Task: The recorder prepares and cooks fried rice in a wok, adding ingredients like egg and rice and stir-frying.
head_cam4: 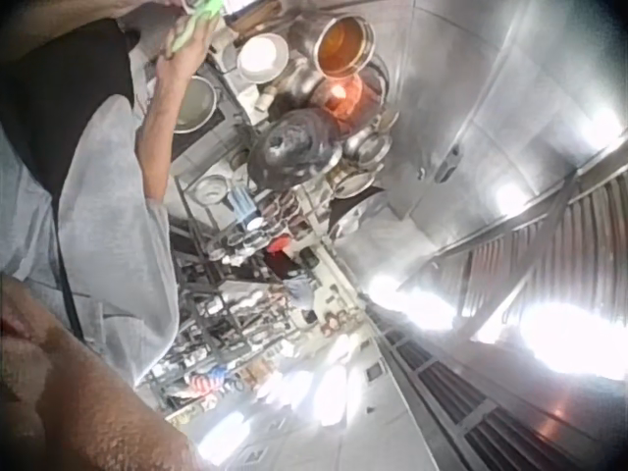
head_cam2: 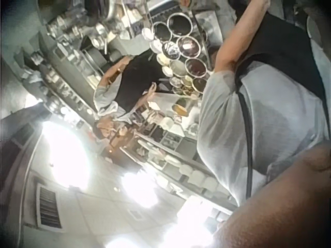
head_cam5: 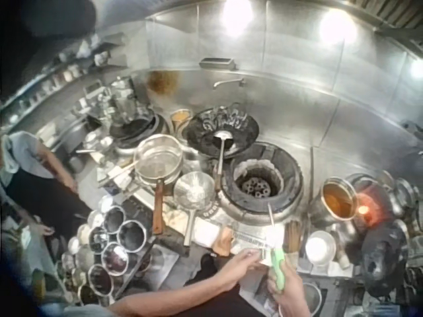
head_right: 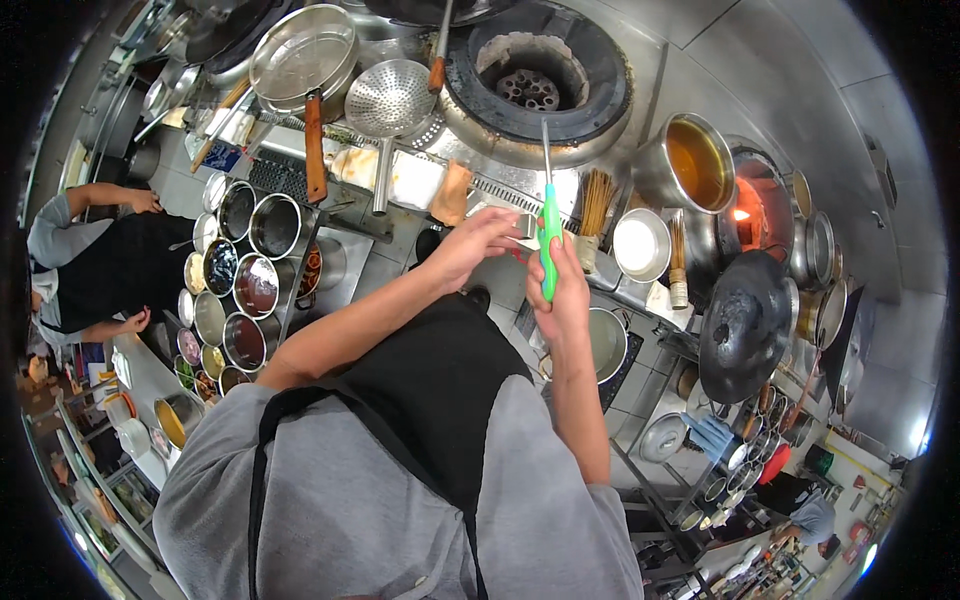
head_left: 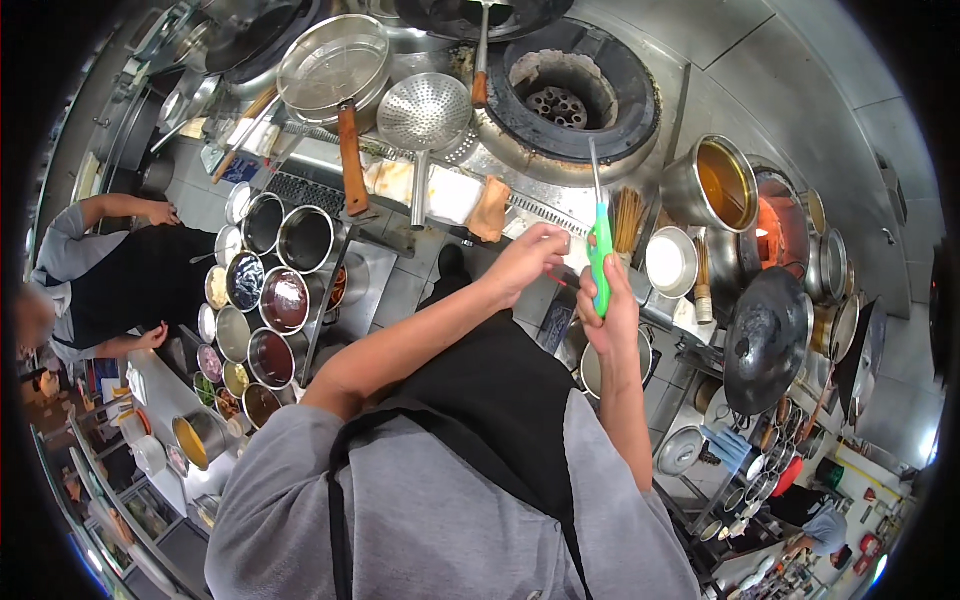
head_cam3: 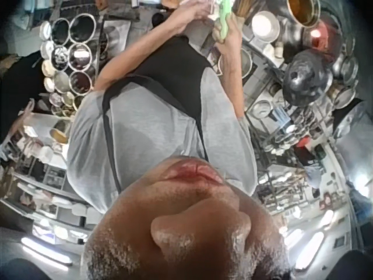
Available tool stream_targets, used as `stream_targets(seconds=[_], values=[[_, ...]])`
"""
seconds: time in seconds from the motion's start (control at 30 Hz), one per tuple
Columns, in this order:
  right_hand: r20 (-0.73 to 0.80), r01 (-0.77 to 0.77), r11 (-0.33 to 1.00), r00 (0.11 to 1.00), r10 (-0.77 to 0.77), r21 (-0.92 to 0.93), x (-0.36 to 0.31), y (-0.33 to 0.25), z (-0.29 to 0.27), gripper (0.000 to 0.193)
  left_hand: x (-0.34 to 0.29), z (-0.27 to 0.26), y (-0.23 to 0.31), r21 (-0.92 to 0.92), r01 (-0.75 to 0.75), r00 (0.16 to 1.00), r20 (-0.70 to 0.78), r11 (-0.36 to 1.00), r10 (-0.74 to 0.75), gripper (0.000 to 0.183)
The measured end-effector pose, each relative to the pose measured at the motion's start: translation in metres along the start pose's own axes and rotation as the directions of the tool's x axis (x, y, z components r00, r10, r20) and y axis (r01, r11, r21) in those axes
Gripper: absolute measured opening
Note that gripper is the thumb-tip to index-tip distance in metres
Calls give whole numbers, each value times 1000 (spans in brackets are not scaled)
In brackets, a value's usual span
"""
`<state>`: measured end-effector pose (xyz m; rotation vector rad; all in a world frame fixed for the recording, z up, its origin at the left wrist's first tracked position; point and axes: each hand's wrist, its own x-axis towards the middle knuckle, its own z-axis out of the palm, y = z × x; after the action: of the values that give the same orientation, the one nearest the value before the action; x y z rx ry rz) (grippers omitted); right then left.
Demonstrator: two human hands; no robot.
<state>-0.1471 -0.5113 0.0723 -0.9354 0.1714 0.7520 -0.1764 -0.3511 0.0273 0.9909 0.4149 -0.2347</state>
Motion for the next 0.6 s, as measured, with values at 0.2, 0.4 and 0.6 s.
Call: stream_targets(seconds=[0.2,0.4,0.6], values=[[-61,25,993,998,-32,-119,43,-18,-13,28,55,-88,-51,379,-184,880,-347,907,324,44],[7,128,329,939,-345,-936,142,-52,-48,38,104,-128,-49,907,149,643,-392,394,658,56],[-20,-128,-465,973,-229,-876,270,-121,7,44,116,-131,-45,917,281,752,-394,284,529,53]])
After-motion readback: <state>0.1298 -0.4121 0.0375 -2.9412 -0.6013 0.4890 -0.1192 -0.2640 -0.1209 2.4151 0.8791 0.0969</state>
